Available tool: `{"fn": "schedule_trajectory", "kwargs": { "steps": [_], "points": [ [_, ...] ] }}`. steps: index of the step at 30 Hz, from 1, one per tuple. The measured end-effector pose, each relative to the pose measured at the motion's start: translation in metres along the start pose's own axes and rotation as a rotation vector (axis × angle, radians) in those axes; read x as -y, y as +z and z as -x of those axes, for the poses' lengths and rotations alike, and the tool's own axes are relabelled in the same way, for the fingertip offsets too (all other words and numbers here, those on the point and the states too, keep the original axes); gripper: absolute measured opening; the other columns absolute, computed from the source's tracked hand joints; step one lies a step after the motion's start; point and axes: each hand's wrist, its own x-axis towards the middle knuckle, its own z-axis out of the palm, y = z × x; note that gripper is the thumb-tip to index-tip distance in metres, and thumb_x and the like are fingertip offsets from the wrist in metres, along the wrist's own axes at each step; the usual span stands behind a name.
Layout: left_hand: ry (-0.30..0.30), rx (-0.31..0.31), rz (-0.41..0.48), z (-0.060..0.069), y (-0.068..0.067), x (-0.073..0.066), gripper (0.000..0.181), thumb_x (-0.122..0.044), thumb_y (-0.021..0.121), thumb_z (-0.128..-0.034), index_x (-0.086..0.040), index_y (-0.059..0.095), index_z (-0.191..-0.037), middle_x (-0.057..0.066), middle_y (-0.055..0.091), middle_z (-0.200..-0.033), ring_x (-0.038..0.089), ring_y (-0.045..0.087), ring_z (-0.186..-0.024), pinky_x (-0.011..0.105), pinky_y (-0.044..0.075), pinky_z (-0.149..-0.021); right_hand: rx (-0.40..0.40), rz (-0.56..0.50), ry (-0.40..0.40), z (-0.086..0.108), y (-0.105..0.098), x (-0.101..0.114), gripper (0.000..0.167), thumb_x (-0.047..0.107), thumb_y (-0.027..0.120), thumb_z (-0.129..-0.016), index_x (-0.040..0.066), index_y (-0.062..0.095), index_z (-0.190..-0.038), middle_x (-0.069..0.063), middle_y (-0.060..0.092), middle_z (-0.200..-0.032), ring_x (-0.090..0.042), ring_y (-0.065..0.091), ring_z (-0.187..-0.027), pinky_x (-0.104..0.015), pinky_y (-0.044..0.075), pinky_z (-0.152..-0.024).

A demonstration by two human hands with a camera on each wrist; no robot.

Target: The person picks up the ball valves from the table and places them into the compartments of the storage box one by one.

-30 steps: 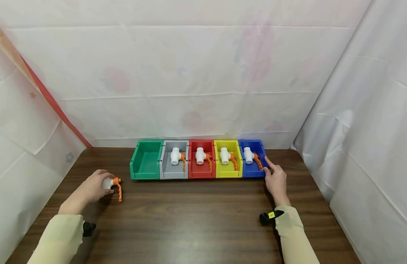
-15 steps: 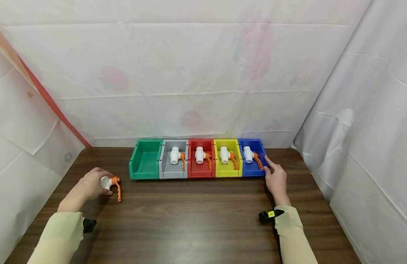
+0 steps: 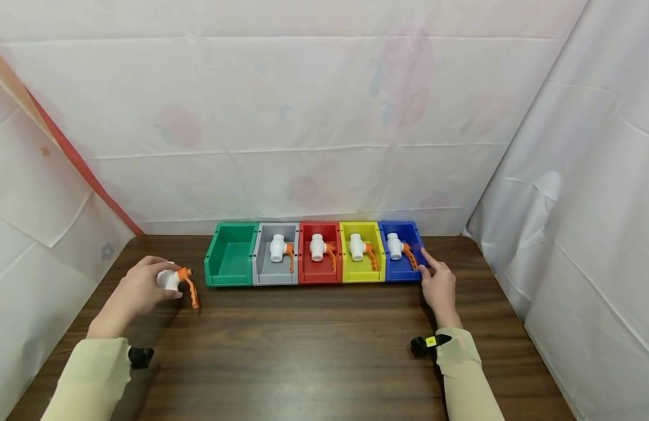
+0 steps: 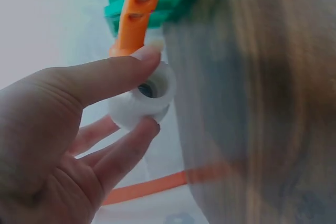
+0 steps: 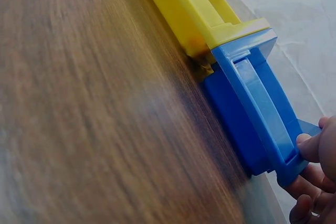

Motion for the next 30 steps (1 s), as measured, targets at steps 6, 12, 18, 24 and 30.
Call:
{"fn": "schedule_trajectory", "kwargs": {
  "steps": [6, 12, 18, 24, 30],
  "points": [
    [0.048, -0.15, 0.02, -0.003, -0.009, -0.021, 0.058, -0.018, 0.089, -0.0733, 0.002, 0.066, -0.123, 0.03, 0.045, -0.13, 0.051, 0.05, -0.105, 0.066, 0.045, -0.078, -0.003, -0.008, -0.008, 0.001, 0.001, -0.002, 0.046, 0.01, 0.063, -0.099, 0.024, 0.058, -0.142, -0.02, 0.064, -0.113, -0.027, 0.054, -0.078, -0.037, 0.043, -0.065],
    [0.063, -0.254, 0.036, -0.009, -0.018, -0.047, 0.057, -0.015, 0.087, -0.0767, 0.003, 0.065, -0.125, 0.03, 0.043, -0.135, 0.05, 0.05, -0.105, 0.065, 0.044, -0.079, -0.005, -0.005, -0.019, 0.002, 0.001, -0.003, 0.046, 0.01, 0.063, -0.099, 0.024, 0.058, -0.142, -0.02, 0.063, -0.115, -0.027, 0.055, -0.077, -0.037, 0.042, -0.064],
    [0.08, -0.332, 0.046, -0.022, -0.016, -0.067, 0.053, -0.012, 0.086, -0.078, 0.001, 0.066, -0.125, 0.029, 0.041, -0.138, 0.042, 0.06, -0.09, 0.061, 0.047, -0.072, -0.011, 0.009, -0.023, 0.0, 0.001, -0.003, 0.046, 0.01, 0.064, -0.099, 0.024, 0.058, -0.142, -0.021, 0.063, -0.116, -0.028, 0.055, -0.079, -0.038, 0.042, -0.066],
    [0.1, -0.367, 0.059, -0.039, -0.004, -0.081, 0.052, -0.004, 0.084, -0.0783, 0.004, 0.064, -0.125, 0.029, 0.039, -0.141, 0.05, 0.056, -0.103, 0.064, 0.05, -0.076, -0.007, 0.01, -0.021, -0.001, 0.001, -0.003, 0.046, 0.011, 0.063, -0.099, 0.024, 0.058, -0.142, -0.021, 0.063, -0.116, -0.028, 0.054, -0.076, -0.036, 0.041, -0.063],
    [0.116, -0.36, 0.031, -0.056, 0.013, -0.087, 0.053, -0.001, 0.084, -0.0774, 0.003, 0.064, -0.126, 0.028, 0.039, -0.141, 0.051, 0.053, -0.108, 0.064, 0.049, -0.082, -0.007, 0.004, -0.018, 0.0, 0.002, -0.003, 0.046, 0.01, 0.063, -0.099, 0.023, 0.058, -0.142, -0.023, 0.063, -0.116, -0.028, 0.053, -0.077, -0.036, 0.041, -0.064]
  ]
}}
